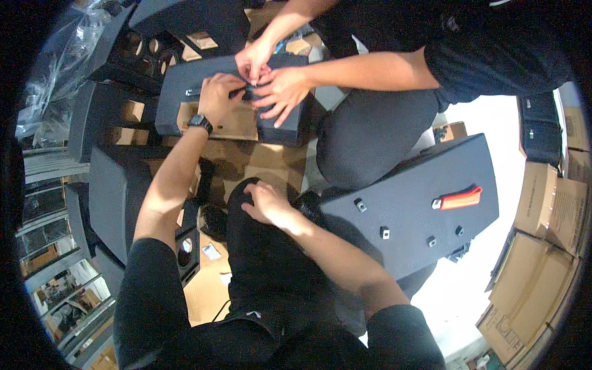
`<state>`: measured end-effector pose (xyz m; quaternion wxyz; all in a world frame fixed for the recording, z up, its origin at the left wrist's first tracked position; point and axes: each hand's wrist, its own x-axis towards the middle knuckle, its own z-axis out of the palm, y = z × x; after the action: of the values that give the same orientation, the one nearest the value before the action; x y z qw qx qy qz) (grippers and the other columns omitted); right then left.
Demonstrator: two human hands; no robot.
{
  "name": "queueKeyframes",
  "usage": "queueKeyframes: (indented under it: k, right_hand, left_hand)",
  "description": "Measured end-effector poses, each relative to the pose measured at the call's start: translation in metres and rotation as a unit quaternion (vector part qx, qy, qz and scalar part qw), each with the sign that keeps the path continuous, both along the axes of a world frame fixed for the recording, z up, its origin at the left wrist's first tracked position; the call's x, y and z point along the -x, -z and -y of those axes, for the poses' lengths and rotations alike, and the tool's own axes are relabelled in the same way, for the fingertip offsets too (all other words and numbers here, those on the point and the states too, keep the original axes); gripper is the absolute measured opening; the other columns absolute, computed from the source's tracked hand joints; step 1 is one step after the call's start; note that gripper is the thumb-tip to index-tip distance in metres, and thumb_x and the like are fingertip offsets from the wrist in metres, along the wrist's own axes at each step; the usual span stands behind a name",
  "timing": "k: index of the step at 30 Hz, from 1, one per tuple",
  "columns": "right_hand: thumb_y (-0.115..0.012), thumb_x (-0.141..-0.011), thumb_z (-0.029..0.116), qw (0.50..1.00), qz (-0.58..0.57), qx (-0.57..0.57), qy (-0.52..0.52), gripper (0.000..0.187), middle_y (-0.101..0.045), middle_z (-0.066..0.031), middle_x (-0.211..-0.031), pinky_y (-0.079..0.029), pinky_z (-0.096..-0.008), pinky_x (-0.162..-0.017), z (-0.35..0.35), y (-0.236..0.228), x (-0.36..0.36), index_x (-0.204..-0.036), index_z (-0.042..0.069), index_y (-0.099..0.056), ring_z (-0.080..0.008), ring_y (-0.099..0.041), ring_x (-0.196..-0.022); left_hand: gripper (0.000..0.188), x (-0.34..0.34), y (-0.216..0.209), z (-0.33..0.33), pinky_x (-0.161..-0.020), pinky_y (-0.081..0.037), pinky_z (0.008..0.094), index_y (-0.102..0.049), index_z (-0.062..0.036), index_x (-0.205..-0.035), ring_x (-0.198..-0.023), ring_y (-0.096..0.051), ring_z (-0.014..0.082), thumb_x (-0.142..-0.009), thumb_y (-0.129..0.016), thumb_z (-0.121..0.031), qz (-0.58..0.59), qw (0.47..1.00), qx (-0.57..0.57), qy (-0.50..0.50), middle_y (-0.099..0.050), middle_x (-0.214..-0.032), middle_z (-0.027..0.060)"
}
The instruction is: The person assembles a black speaker cabinet by attaching a handle and securing panels with a cordless drill. They position the handle, drive screws, and flip the unit to fasten the back panel while a coworker assists nearby.
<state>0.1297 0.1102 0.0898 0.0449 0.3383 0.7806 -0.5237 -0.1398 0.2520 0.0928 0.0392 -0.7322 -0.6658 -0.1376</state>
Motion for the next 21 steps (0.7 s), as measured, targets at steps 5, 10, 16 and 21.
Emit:
queueKeyframes:
  k: [5, 10, 16, 21]
  right_hand:
    - [-0.078, -0.089, 0.033, 0.999, -0.031, 0.004, 0.014, 0.049, -0.071, -0.0181, -0.109, -0.055, -0.0464, -0.096, 0.003, 0.006, 0.000, -0.128, 0.005, -0.067, -0.0360, -0.069, -0.108]
    - [-0.077, -0.089, 0.030, 0.998, -0.038, 0.038, 0.019, 0.048, -0.067, -0.0205, -0.124, -0.052, -0.0483, -0.102, 0.004, 0.013, 0.004, -0.128, 0.004, -0.066, -0.0394, -0.065, -0.119]
    - [-0.078, -0.089, 0.029, 0.998, -0.015, 0.065, 0.006, 0.048, -0.064, -0.0219, -0.132, -0.051, -0.0500, -0.106, 0.001, 0.006, 0.004, -0.128, 0.003, -0.067, -0.0412, -0.062, -0.125]
    - [-0.078, -0.089, 0.028, 0.998, -0.013, 0.059, -0.007, 0.049, -0.064, -0.0222, -0.134, -0.051, -0.0505, -0.106, -0.002, 0.005, 0.005, -0.129, 0.002, -0.066, -0.0415, -0.061, -0.127]
  left_hand:
    - [0.037, -0.025, 0.010, 0.075, -0.096, -0.047, 0.0471, -0.072, -0.0117, -0.122, -0.118, -0.061, 0.0310, -0.086, -0.078, -0.016, 0.093, 0.987, -0.108, -0.070, -0.068, -0.123, 0.0078]
    - [0.046, -0.123, 0.038, 0.252, -0.107, -0.043, 0.0553, -0.069, -0.0093, -0.125, -0.124, -0.057, 0.0411, -0.083, -0.077, -0.026, 0.167, 0.938, 0.290, -0.091, -0.065, -0.129, 0.0167]
    - [0.052, -0.172, 0.059, 0.318, -0.124, -0.024, 0.0578, -0.071, -0.0168, -0.130, -0.146, -0.043, 0.0335, -0.087, -0.073, -0.045, 0.165, 0.939, 0.281, -0.107, -0.057, -0.149, 0.0150]
    - [0.048, -0.170, 0.060, 0.297, -0.123, -0.025, 0.0569, -0.072, -0.0163, -0.126, -0.144, -0.046, 0.0327, -0.084, -0.074, -0.040, 0.164, 0.912, 0.352, -0.136, -0.058, -0.149, 0.0144]
